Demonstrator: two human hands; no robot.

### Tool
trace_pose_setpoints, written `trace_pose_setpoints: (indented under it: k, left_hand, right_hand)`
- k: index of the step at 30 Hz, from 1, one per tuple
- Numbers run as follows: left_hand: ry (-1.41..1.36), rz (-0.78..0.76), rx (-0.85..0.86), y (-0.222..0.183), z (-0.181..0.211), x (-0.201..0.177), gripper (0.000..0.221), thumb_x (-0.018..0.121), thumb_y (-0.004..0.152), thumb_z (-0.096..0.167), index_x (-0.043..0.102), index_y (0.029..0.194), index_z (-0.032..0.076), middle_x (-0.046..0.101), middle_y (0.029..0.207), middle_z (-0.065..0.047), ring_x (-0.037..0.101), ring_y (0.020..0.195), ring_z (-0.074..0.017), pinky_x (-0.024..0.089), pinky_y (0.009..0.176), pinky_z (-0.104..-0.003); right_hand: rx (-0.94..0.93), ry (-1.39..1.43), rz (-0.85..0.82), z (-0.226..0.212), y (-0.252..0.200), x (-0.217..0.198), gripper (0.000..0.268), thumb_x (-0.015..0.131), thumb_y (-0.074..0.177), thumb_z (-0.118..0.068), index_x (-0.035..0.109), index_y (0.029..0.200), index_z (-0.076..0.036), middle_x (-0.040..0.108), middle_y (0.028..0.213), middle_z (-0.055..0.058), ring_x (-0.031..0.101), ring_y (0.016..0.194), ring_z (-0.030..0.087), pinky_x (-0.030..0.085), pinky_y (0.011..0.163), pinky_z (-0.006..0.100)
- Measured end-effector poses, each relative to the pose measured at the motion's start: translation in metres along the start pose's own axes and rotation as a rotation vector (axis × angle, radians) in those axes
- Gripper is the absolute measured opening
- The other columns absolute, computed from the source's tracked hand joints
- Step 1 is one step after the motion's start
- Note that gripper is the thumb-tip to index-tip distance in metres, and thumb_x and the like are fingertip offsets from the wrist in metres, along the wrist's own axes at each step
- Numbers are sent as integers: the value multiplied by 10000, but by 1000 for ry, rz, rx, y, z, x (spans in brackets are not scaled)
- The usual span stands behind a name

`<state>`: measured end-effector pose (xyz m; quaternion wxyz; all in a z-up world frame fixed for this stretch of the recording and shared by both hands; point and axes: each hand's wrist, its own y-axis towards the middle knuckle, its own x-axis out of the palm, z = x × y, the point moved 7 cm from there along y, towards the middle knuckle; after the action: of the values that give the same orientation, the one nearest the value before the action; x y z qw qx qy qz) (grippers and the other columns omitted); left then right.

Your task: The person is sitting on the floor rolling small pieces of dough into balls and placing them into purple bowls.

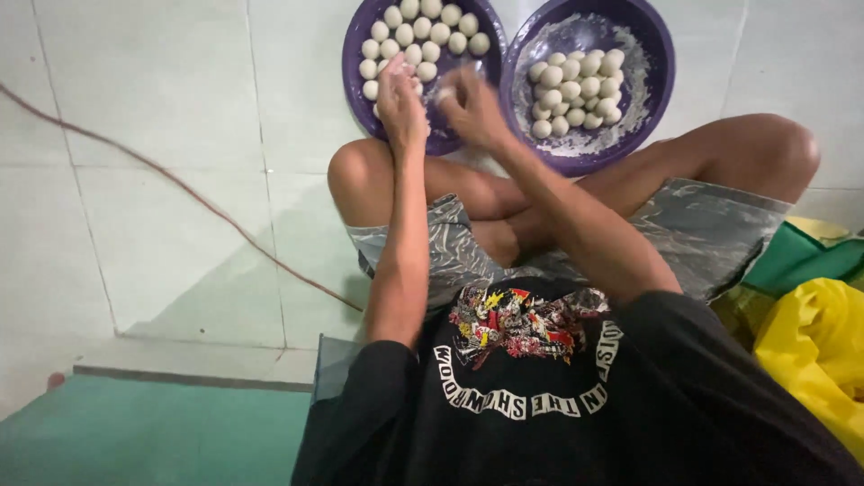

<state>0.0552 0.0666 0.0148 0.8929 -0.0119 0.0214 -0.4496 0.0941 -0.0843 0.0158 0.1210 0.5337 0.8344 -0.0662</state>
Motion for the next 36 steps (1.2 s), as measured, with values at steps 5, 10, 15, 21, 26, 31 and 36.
trace_pose_setpoints:
  k: [5, 10, 15, 21, 26, 31, 36]
  left_hand:
    - [-67, -158, 162, -39, -11, 64, 573, 291, 1107, 402, 433, 1488, -3, 480, 1497, -171, 455, 1408, -299, 327, 1224, -410]
    - [-280, -374, 249, -54, 37, 100, 543, 286, 1058, 78, 313, 1600, 51, 327, 1694, -137, 290, 1615, -242, 146, 1404, -370]
    - [19, -551, 297, -96, 64, 130, 737, 139, 1113, 574, 179, 1648, 69, 150, 1735, -189, 155, 1640, -358, 148, 1377, -534]
    - [9, -558, 173, -116, 73, 136, 780, 145, 1085, 618, 143, 1647, 78, 273, 1646, -226, 300, 1559, -373, 320, 1276, -569]
    - [-17, -500, 301, -82, 36, 150, 570, 266, 1112, 293, 246, 1623, 41, 298, 1684, -185, 307, 1593, -306, 224, 1368, -420]
    - [115, -606, 178, -132, 10, 161, 635, 136, 1130, 489, 228, 1636, 116, 280, 1691, -146, 285, 1597, -305, 236, 1347, -477]
    - [83, -607, 222, -137, 6, 180, 546, 401, 1129, 319, 299, 1579, 27, 512, 1530, -193, 569, 1385, -317, 498, 1147, -383]
  right_hand:
    - [433, 909, -25, -50, -40, -9, 526, 427, 992, -347, 519, 1387, -12, 536, 1379, 107, 512, 1186, 195, 418, 1029, 338]
    - [630, 452, 24, -64, -73, -42, 667, 378, 983, -562, 608, 1417, -110, 641, 1315, 84, 580, 1056, 129, 492, 910, 259]
    - [421, 403, 107, -69, -63, -75, 579, 282, 1020, -541, 567, 1244, -89, 610, 1139, 75, 571, 1010, 147, 525, 933, 340]
    - [280, 533, 194, -98, -59, -100, 458, 333, 1031, -531, 621, 1035, -174, 627, 997, 29, 593, 924, 133, 530, 975, 402]
    - [572, 929, 231, -42, -98, -81, 414, 511, 1022, -370, 656, 1287, -87, 666, 1146, 20, 585, 956, 98, 490, 807, 252]
    - [259, 866, 458, 38, -56, -128, 293, 445, 1022, -374, 540, 1018, -97, 476, 937, 29, 458, 874, 141, 445, 837, 307]
    - [61, 1062, 437, 57, -37, -179, 890, 353, 1027, -649, 250, 1621, 5, 134, 1715, 248, 22, 1601, 383, 11, 1303, 486]
